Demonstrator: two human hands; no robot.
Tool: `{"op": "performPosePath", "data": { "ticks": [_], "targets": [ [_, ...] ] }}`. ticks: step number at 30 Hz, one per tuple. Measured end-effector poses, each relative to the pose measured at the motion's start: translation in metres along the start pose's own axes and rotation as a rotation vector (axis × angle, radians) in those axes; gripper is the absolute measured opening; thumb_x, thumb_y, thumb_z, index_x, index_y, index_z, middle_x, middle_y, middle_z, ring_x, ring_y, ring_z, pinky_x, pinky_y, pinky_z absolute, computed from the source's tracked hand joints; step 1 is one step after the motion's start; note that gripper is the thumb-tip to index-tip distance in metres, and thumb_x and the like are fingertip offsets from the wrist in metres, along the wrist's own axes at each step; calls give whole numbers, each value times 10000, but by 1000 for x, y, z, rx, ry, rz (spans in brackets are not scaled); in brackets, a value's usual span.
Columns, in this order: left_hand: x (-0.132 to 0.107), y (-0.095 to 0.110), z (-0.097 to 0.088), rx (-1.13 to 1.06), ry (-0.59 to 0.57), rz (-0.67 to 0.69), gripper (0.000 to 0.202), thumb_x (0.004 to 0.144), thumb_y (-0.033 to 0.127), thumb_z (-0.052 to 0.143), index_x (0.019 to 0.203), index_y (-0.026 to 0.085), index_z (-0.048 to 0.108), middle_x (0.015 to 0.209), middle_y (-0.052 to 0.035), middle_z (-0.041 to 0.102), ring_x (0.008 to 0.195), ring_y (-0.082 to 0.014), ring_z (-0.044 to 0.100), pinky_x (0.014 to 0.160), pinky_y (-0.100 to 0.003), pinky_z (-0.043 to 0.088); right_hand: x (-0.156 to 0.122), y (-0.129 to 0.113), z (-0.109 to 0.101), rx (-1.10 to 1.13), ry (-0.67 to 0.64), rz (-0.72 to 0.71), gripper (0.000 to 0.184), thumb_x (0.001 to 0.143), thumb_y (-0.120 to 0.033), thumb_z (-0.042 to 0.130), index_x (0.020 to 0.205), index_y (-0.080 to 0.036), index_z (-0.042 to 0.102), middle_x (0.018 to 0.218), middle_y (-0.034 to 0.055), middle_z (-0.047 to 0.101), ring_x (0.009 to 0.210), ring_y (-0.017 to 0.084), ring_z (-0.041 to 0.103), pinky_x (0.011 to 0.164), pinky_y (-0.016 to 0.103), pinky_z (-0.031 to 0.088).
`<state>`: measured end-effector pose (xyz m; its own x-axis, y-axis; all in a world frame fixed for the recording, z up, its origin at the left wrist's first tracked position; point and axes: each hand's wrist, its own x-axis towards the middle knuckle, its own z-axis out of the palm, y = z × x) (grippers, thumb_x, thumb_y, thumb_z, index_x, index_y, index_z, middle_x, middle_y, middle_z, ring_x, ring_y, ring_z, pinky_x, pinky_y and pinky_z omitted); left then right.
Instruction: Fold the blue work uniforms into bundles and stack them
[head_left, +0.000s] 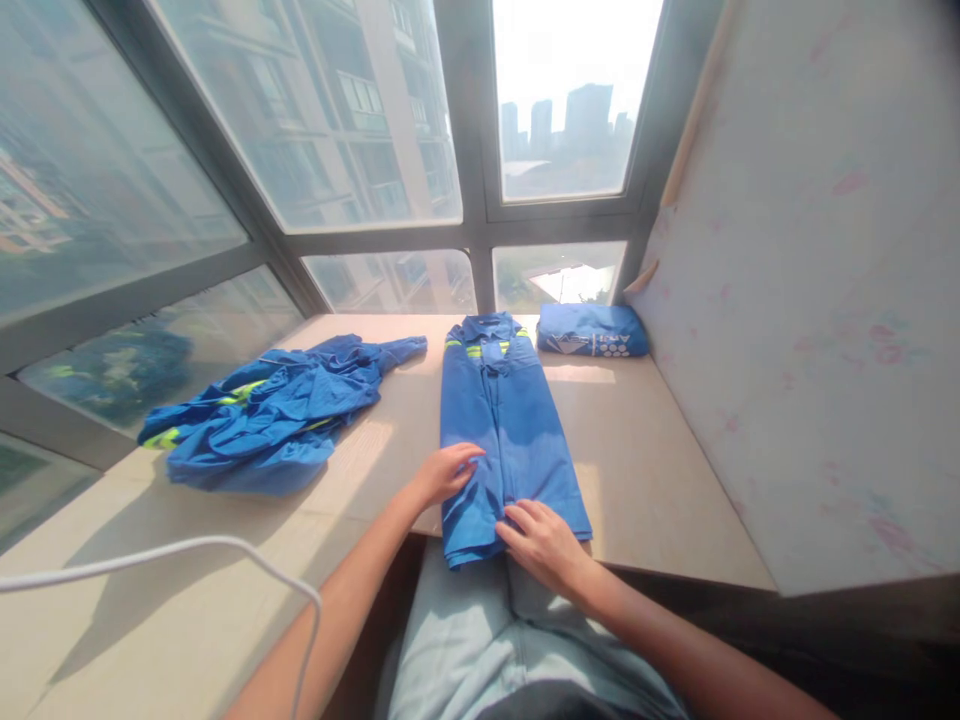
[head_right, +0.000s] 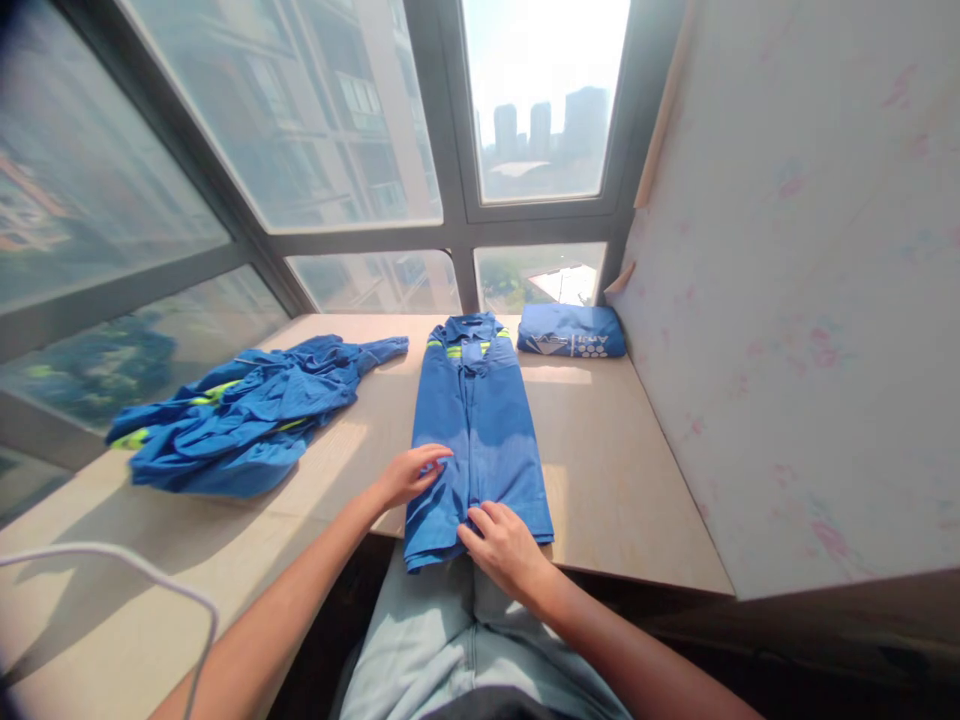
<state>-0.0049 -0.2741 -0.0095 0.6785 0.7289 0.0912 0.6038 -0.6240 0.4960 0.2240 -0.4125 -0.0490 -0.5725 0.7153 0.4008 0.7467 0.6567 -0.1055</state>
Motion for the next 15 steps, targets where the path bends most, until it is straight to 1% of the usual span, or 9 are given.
{"op": "performPosePath", "data": {
  "ticks": [2, 3, 5, 7, 9, 10, 13, 15],
  "targets": [
    [18, -5, 0, 149, 58, 7, 448, 948, 250, 494, 1389, 223, 568, 1462, -113, 545, 1280, -245, 557, 1071, -400, 447, -1, -1, -4, 0, -19, -19, 106, 939, -195, 597, 1032, -216, 642, 1082, 65, 663, 954, 205, 604, 828, 319, 489],
    [26, -6, 1, 228, 54, 17, 481, 955, 269, 496, 1433, 228, 524, 1525, -120, 476, 1342, -266, 502, 1097, -437, 419, -1, -2, -8, 4, -45, -29, 98, 943, -188, 584, 1022, -214, 637, 1059, 62, 664, 925, 196, 607, 796, 305, 486],
    [39, -4, 2, 352, 6, 66, 517, 979, 347, 477, 1487, 251, 458, 1599, -108, 370, 1430, -304, 390, 1134, -504, 352, -3, -4, -18, 21, -118, -43, 90, 941, -190, 580, 1016, -216, 624, 1028, 54, 663, 876, 182, 611, 733, 280, 471],
    [46, -1, 7, 419, -33, 130, 534, 1000, 429, 431, 1514, 284, 415, 1631, -75, 314, 1485, -319, 287, 1171, -546, 262, -5, -6, -31, 54, -203, -49, 85, 934, -209, 588, 1014, -224, 614, 1002, 41, 662, 833, 172, 616, 676, 263, 448],
    [47, 2, 16, 448, -50, 179, 561, 1002, 488, 405, 1530, 301, 385, 1642, -59, 292, 1507, -324, 229, 1193, -563, 182, -5, -8, -46, 106, -284, -35, 82, 930, -239, 593, 1009, -236, 614, 974, 24, 664, 807, 169, 623, 642, 255, 427],
    [45, 3, 21, 453, -61, 198, 578, 998, 511, 400, 1536, 302, 375, 1640, -60, 295, 1509, -326, 220, 1197, -562, 164, -4, -8, -54, 138, -322, -24, 80, 930, -250, 590, 1004, -240, 620, 959, 18, 667, 799, 166, 627, 635, 251, 419],
    [36, 6, 37, 448, -106, 232, 619, 987, 560, 383, 1546, 295, 354, 1628, -70, 320, 1502, -327, 232, 1188, -552, 183, 6, -4, -78, 245, -447, 11, 89, 923, -276, 592, 973, -239, 656, 924, 12, 685, 769, 156, 638, 631, 238, 405],
    [27, 11, 43, 438, -124, 234, 634, 984, 564, 383, 1553, 289, 337, 1634, -72, 308, 1503, -329, 228, 1182, -552, 203, 21, 4, -96, 328, -528, -9, 114, 908, -300, 613, 948, -226, 690, 909, 22, 700, 747, 153, 641, 636, 236, 406]
  ]
}}
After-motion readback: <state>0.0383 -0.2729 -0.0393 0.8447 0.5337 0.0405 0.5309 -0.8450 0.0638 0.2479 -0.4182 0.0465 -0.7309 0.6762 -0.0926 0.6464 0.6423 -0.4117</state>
